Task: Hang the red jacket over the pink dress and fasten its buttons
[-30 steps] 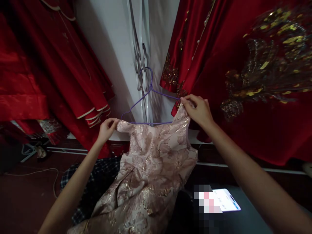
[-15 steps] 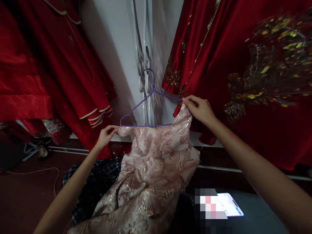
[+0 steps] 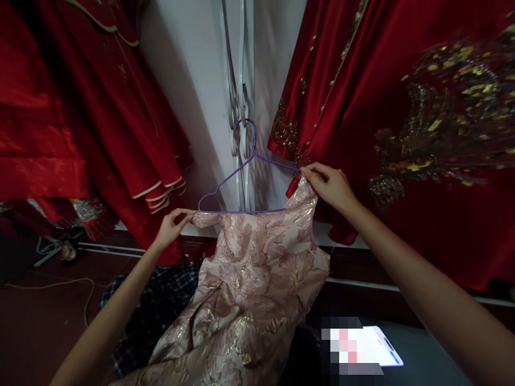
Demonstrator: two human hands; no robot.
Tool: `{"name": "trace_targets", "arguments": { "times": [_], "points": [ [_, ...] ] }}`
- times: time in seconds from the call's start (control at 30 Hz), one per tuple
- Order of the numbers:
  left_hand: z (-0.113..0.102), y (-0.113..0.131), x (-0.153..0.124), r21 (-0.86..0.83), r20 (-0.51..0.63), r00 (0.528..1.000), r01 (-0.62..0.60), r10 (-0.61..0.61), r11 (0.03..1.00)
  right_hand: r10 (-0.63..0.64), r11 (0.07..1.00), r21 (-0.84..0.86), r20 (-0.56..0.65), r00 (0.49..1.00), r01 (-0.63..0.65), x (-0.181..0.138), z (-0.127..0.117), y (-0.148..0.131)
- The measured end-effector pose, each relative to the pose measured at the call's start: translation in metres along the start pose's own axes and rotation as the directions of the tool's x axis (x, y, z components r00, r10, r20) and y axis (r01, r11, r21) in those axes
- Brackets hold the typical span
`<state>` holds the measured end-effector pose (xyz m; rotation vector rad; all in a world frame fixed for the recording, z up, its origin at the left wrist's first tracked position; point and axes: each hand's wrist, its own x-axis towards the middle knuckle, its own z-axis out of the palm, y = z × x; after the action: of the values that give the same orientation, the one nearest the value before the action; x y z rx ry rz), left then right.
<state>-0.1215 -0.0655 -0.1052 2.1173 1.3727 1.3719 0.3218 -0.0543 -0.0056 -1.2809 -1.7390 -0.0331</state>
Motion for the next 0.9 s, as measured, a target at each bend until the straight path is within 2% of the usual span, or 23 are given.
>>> {"name": "trace_targets", "arguments": {
  "times": [0.3, 0.57, 0.9],
  "points": [
    [-0.004, 0.008, 0.010, -0.058, 0.040, 0.999, 0.011, -0.009, 0.998, 0.019, 0.999, 0.025, -0.010, 1.000, -0.019, -0.002, -0.002, -0.003],
    [-0.003, 0.002, -0.002, -0.077, 0.052, 0.998, 0.032, -0.028, 0.997, 0.011, 1.000, 0.011, -0.014, 1.000, -0.011, -0.003, -0.003, -0.004],
    [-0.004, 0.008, -0.001, -0.072, 0.037, 0.999, 0.029, -0.026, 0.997, -0.022, 1.000, -0.005, -0.019, 1.000, 0.022, -0.001, -0.002, 0.002]
  ]
}}
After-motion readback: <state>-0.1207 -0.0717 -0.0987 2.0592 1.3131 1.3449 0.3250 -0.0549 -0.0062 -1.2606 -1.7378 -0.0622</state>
